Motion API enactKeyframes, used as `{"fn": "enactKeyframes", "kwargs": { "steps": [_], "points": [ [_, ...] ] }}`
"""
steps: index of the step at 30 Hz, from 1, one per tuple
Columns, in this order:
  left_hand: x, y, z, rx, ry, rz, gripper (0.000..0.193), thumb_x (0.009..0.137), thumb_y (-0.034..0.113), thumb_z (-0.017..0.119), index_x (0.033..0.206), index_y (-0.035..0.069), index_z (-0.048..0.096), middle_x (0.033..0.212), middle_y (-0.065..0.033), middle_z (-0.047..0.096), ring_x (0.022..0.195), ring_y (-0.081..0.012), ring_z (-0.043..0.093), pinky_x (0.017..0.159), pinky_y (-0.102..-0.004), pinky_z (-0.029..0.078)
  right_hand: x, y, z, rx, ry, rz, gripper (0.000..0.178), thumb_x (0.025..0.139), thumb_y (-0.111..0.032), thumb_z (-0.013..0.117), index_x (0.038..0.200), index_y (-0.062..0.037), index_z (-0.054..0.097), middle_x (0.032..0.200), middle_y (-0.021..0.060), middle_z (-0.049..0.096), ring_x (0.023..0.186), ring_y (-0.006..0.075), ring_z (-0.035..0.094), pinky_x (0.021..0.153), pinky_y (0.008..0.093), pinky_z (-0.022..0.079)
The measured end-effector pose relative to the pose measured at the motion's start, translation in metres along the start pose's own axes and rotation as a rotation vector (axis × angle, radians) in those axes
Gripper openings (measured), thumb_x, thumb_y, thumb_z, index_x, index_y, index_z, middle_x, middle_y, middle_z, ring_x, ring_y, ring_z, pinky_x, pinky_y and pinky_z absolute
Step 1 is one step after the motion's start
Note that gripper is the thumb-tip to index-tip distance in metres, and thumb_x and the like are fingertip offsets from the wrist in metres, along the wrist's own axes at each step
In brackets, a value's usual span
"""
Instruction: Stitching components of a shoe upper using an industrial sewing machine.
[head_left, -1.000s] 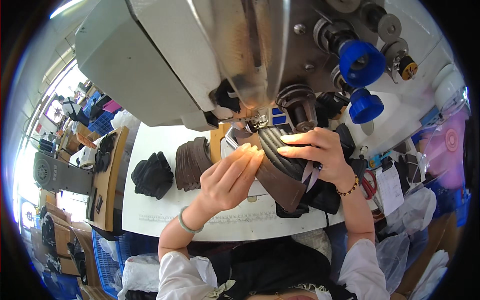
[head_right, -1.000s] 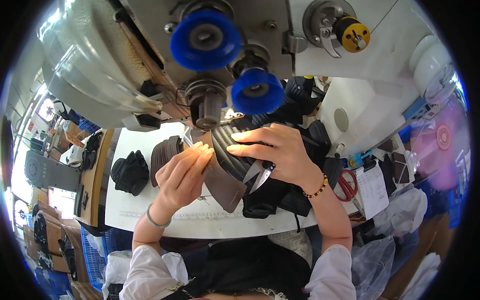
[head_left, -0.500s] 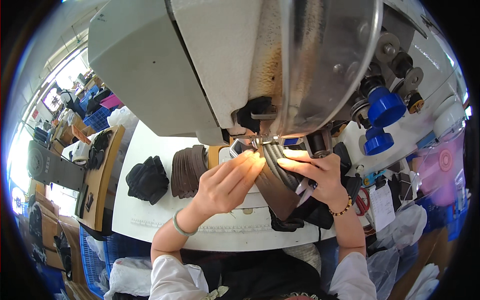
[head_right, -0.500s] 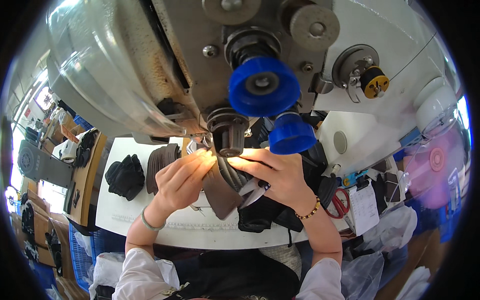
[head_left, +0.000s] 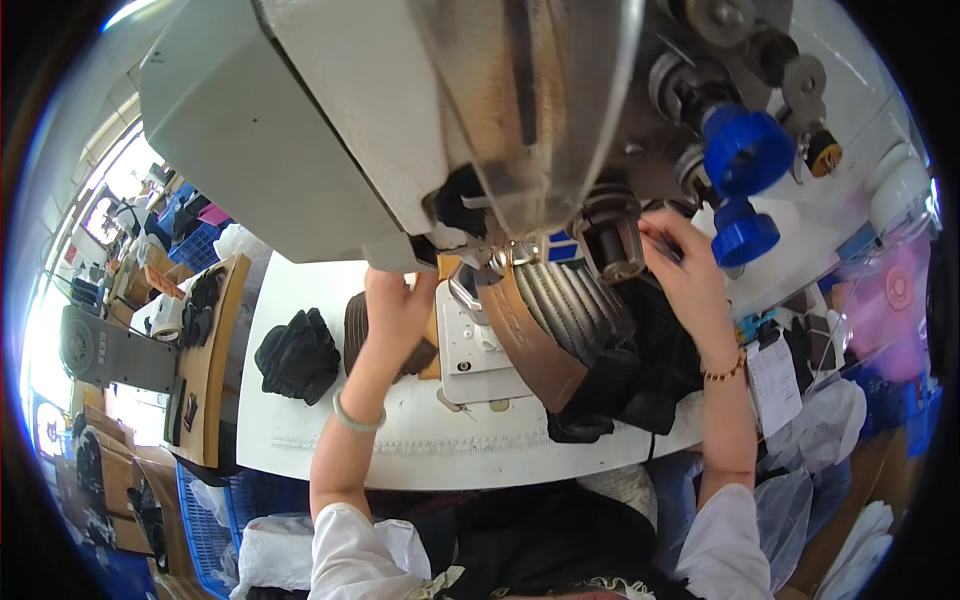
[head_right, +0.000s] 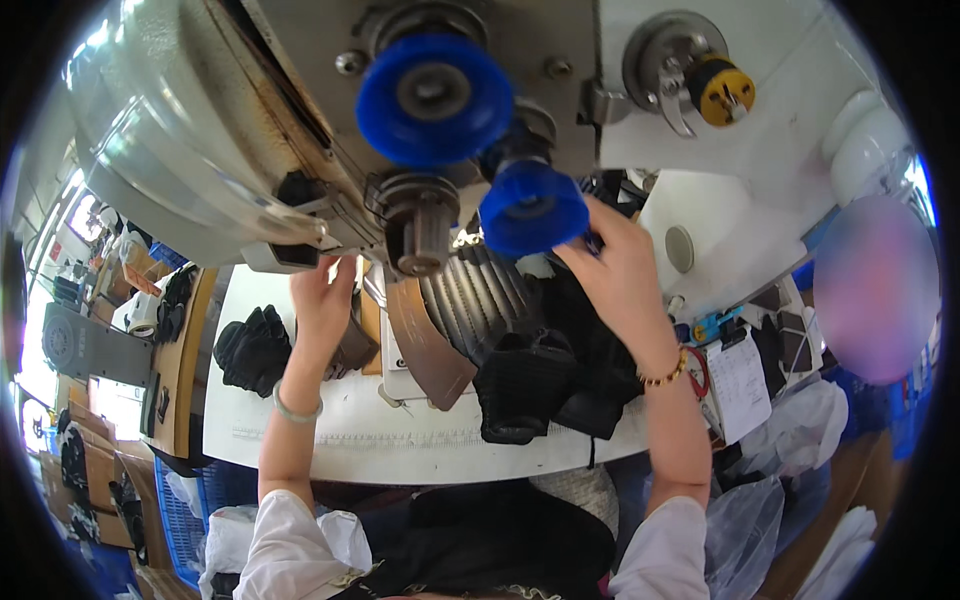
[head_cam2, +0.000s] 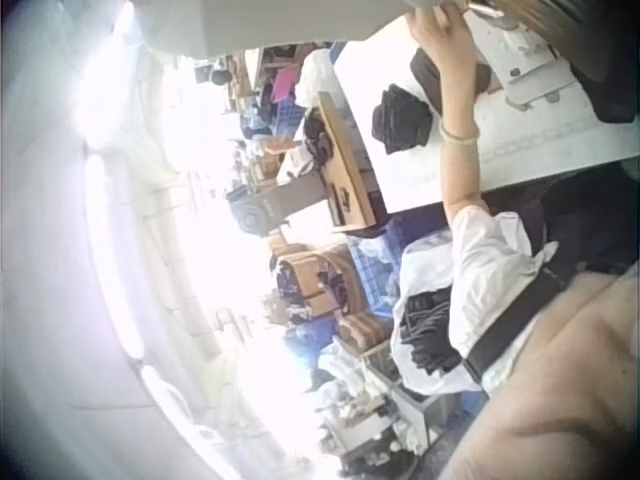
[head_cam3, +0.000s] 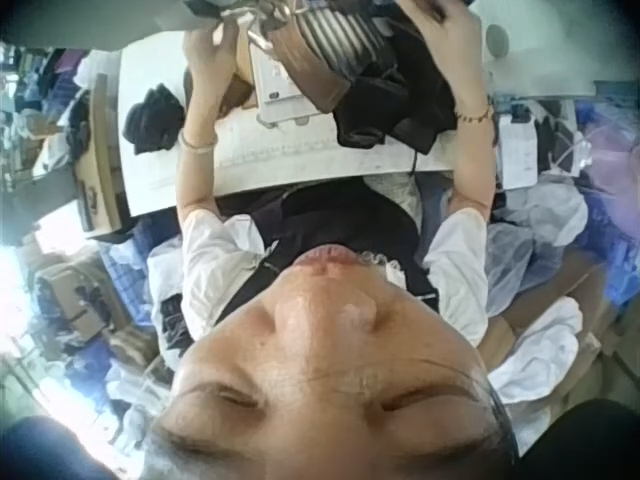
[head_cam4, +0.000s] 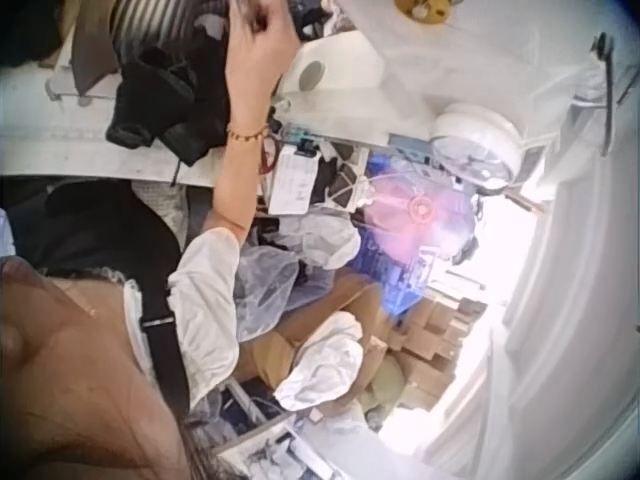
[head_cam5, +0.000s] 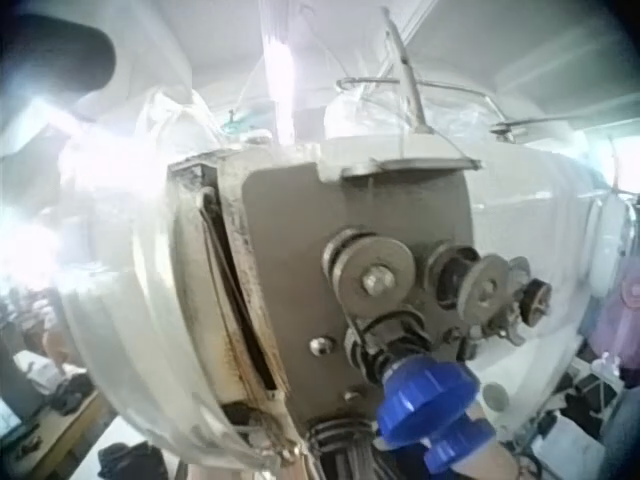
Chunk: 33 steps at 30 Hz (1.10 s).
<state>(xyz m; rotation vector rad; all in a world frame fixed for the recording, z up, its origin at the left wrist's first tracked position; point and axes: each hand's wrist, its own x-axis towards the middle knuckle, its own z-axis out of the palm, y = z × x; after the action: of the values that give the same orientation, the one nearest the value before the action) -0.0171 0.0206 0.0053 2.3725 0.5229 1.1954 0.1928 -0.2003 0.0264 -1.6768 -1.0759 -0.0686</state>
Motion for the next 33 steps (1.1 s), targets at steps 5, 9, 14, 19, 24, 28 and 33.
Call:
{"fn": "enactKeyframes", "kwargs": {
  "steps": [5,9,14,19,24,28,33],
  "points": [
    [0.025,-0.069,0.027,-0.126,-0.4,-0.254,0.02,0.078,0.002,0.067,0.097,-0.004,0.064,0.087,-0.01,0.068,0.087,-0.0138,0.06,0.077,-0.0292,0.048,0.021,-0.017,0.016,-0.228,-0.042,-0.383,0.016,0.079,-0.004,0.063,0.093,0.0009,0.057,0.087,0.0085,0.057,0.076,0.0198,0.056,0.067,0.0299,0.045],
    [0.011,-0.091,0.065,-0.164,-0.325,-0.2,0.031,0.083,0.013,0.062,0.113,0.005,0.062,0.105,-0.0144,0.065,0.1,-0.0309,0.062,0.087,-0.0337,0.047,0.028,-0.024,0.01,-0.608,-0.051,-0.75,0.009,0.069,-0.001,0.061,0.075,0.0008,0.054,0.083,0.0135,0.056,0.077,0.0319,0.055,0.068,0.0401,0.046],
    [0.003,-0.072,0.059,-0.353,-0.272,-0.096,0.025,0.081,0.012,0.064,0.105,0.005,0.065,0.109,-0.0134,0.064,0.101,-0.0298,0.061,0.085,-0.034,0.047,0.039,-0.009,0.016,-0.528,-0.114,-0.762,0.009,0.076,-0.008,0.063,0.082,-0.0045,0.057,0.087,0.0098,0.058,0.086,0.0285,0.057,0.079,0.0399,0.044],
    [0.002,-0.068,0.054,-0.282,-0.166,-0.061,0.024,0.08,0.01,0.064,0.104,0.006,0.066,0.107,-0.0138,0.064,0.102,-0.0291,0.061,0.084,-0.0339,0.047,0.039,-0.009,0.029,-0.364,-0.109,-0.779,0.013,0.084,-0.014,0.063,0.095,-0.0067,0.062,0.092,0.0079,0.061,0.088,0.0277,0.059,0.078,0.0394,0.048],
    [0.011,-0.052,0.062,-0.243,-0.139,0.04,0.024,0.08,0.01,0.066,0.104,0.005,0.066,0.103,-0.0145,0.065,0.1,-0.0281,0.062,0.082,-0.0321,0.047,0.039,0.007,0.025,-0.36,-0.215,-0.721,0.038,0.068,-0.019,0.075,0.098,-0.0016,0.06,0.099,0.0135,0.063,0.091,0.0311,0.058,0.082,0.0403,0.046],
    [0.011,-0.053,0.055,-0.419,-0.074,-0.041,0.057,0.073,0.003,0.075,0.122,-0.001,0.045,0.114,-0.0104,0.056,0.099,-0.0166,0.056,0.087,-0.0305,0.045,0.034,-0.002,0.034,-0.325,-0.151,-0.64,0.037,0.068,-0.015,0.074,0.099,-0.0013,0.06,0.1,0.0134,0.063,0.09,0.0309,0.059,0.082,0.041,0.047],
    [0.02,-0.046,0.044,-0.061,0.228,0.219,0.016,0.084,0.003,0.061,0.099,-0.002,0.061,0.081,-0.0138,0.063,0.075,-0.0299,0.058,0.069,-0.0382,0.047,0.024,0.0,0.039,-0.386,-0.104,-0.545,0.015,0.078,-0.006,0.063,0.092,-0.0041,0.058,0.091,0.0084,0.058,0.084,0.029,0.059,0.069,0.0404,0.049]
  ]
}}
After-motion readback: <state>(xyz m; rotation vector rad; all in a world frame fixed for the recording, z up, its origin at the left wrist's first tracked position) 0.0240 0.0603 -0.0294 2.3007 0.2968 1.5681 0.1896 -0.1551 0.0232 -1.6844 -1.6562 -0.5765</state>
